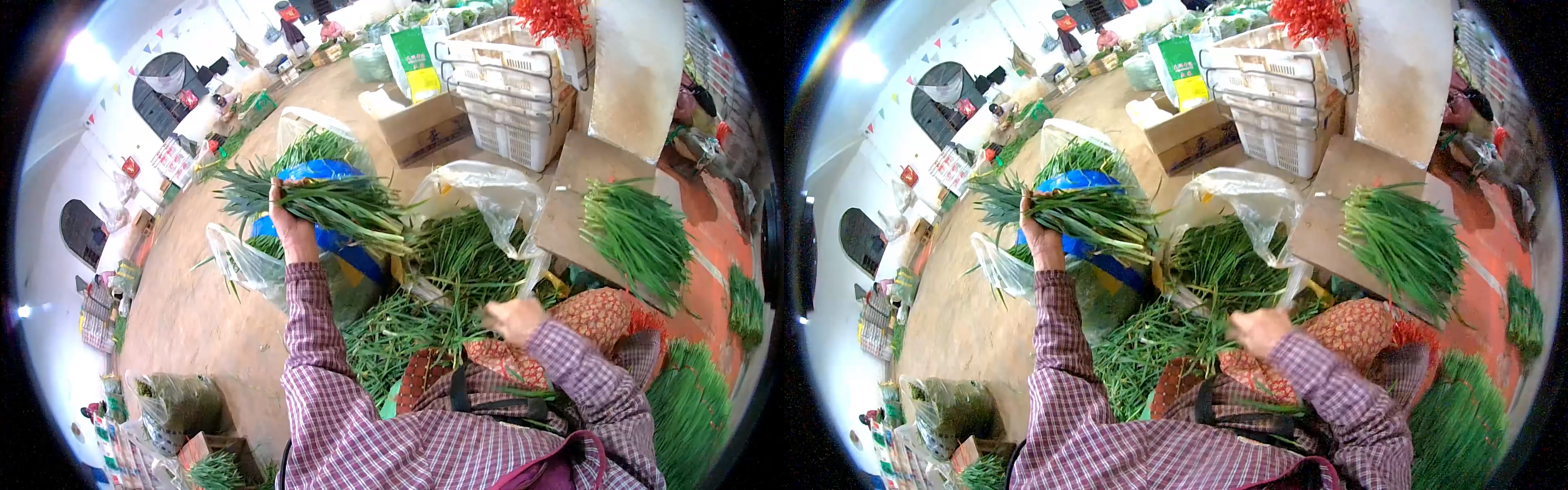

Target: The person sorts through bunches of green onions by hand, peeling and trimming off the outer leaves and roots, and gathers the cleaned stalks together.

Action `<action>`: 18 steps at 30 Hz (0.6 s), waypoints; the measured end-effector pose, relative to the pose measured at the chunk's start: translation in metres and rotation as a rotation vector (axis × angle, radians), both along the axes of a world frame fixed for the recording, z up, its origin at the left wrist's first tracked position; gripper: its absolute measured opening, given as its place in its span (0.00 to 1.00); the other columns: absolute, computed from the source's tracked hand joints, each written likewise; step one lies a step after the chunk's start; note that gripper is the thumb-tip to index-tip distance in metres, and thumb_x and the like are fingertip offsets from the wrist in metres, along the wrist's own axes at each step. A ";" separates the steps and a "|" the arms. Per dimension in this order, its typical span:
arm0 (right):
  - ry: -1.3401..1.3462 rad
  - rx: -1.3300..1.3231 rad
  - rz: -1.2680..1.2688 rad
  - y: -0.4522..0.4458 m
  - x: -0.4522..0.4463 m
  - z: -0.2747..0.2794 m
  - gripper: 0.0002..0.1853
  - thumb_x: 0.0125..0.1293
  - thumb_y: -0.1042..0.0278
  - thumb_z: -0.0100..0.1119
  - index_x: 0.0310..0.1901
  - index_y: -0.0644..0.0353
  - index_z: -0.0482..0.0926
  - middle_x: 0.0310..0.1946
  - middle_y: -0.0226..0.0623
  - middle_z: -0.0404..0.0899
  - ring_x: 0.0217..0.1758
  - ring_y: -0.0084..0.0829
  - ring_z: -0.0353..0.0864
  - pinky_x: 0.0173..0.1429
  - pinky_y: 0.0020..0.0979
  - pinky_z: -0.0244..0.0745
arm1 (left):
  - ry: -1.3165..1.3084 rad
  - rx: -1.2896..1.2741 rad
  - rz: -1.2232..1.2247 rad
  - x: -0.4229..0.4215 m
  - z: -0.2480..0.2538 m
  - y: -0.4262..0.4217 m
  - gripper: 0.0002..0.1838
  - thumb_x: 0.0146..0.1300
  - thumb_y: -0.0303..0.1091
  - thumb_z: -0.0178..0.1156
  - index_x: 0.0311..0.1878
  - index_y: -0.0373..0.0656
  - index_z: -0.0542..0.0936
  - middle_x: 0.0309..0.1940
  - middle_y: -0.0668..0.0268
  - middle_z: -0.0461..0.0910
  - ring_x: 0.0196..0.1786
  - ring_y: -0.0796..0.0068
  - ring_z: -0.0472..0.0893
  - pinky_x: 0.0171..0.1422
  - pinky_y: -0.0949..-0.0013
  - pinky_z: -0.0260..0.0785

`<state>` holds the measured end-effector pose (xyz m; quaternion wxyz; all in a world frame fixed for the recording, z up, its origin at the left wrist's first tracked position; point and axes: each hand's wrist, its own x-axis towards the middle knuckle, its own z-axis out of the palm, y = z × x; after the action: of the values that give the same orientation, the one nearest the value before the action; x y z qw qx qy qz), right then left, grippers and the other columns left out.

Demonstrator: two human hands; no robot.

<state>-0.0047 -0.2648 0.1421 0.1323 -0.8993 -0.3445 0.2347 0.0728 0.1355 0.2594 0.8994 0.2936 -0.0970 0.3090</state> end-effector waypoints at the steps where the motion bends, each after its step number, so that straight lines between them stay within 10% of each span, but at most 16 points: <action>1: -0.058 -0.029 0.080 0.003 -0.001 0.000 0.32 0.60 0.37 0.54 0.57 0.53 0.68 0.34 0.46 0.76 0.35 0.32 0.77 0.37 0.35 0.77 | 0.042 0.131 0.078 -0.007 0.010 -0.021 0.11 0.64 0.38 0.57 0.28 0.43 0.75 0.26 0.62 0.78 0.33 0.68 0.78 0.48 0.61 0.72; 4: 0.161 0.270 0.037 0.021 0.009 -0.006 0.54 0.50 0.24 0.54 0.70 0.54 0.52 0.62 0.55 0.62 0.65 0.46 0.64 0.62 0.48 0.66 | 0.048 0.362 0.214 -0.013 0.020 -0.069 0.10 0.63 0.35 0.58 0.30 0.39 0.77 0.27 0.62 0.79 0.35 0.70 0.79 0.46 0.65 0.72; 6: 0.839 0.677 -0.018 0.034 0.017 0.020 0.56 0.53 0.26 0.51 0.72 0.57 0.42 0.69 0.54 0.51 0.68 0.53 0.59 0.64 0.50 0.65 | 0.079 0.551 0.226 -0.015 0.018 -0.101 0.10 0.63 0.36 0.56 0.34 0.37 0.79 0.35 0.60 0.80 0.42 0.71 0.78 0.53 0.62 0.70; 7: 1.137 0.811 -0.027 0.039 0.023 0.026 0.56 0.53 0.25 0.50 0.72 0.56 0.40 0.70 0.53 0.50 0.68 0.53 0.59 0.63 0.52 0.65 | 0.023 1.034 0.561 -0.017 0.009 -0.117 0.10 0.63 0.35 0.55 0.37 0.37 0.79 0.36 0.60 0.80 0.44 0.71 0.78 0.54 0.63 0.70; 9: 1.576 1.043 -0.103 0.046 0.036 0.032 0.56 0.52 0.23 0.48 0.72 0.53 0.39 0.70 0.52 0.49 0.68 0.52 0.60 0.61 0.57 0.65 | 0.092 1.363 0.486 -0.037 0.005 -0.163 0.10 0.62 0.32 0.55 0.41 0.37 0.80 0.39 0.62 0.80 0.50 0.71 0.77 0.57 0.65 0.70; 10: 1.716 1.143 -0.178 0.047 0.041 0.034 0.56 0.51 0.23 0.47 0.72 0.52 0.40 0.70 0.51 0.50 0.67 0.52 0.61 0.61 0.60 0.65 | 0.217 1.183 0.074 -0.053 0.011 -0.191 0.11 0.60 0.30 0.56 0.43 0.38 0.80 0.41 0.62 0.80 0.52 0.70 0.77 0.59 0.66 0.69; 14: 1.290 1.594 -0.305 0.040 0.050 0.019 0.38 0.64 0.34 0.42 0.67 0.54 0.56 0.57 0.44 0.68 0.54 0.42 0.72 0.56 0.45 0.72 | -0.644 1.880 -0.128 -0.061 0.000 -0.221 0.15 0.48 0.33 0.58 0.42 0.45 0.78 0.43 0.65 0.78 0.56 0.63 0.75 0.68 0.51 0.58; 18: 1.391 1.689 -0.453 0.032 0.058 0.022 0.25 0.65 0.49 0.56 0.56 0.58 0.71 0.42 0.35 0.79 0.40 0.27 0.80 0.42 0.29 0.80 | -0.636 2.165 0.024 -0.088 -0.048 -0.227 0.22 0.51 0.28 0.52 0.52 0.48 0.74 0.56 0.66 0.71 0.70 0.65 0.60 0.72 0.44 0.46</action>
<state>0.0529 -0.2331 0.1642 0.9047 -0.2354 -0.0724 0.3478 -0.0149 -0.0912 0.2113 0.1031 0.8278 -0.5355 0.1318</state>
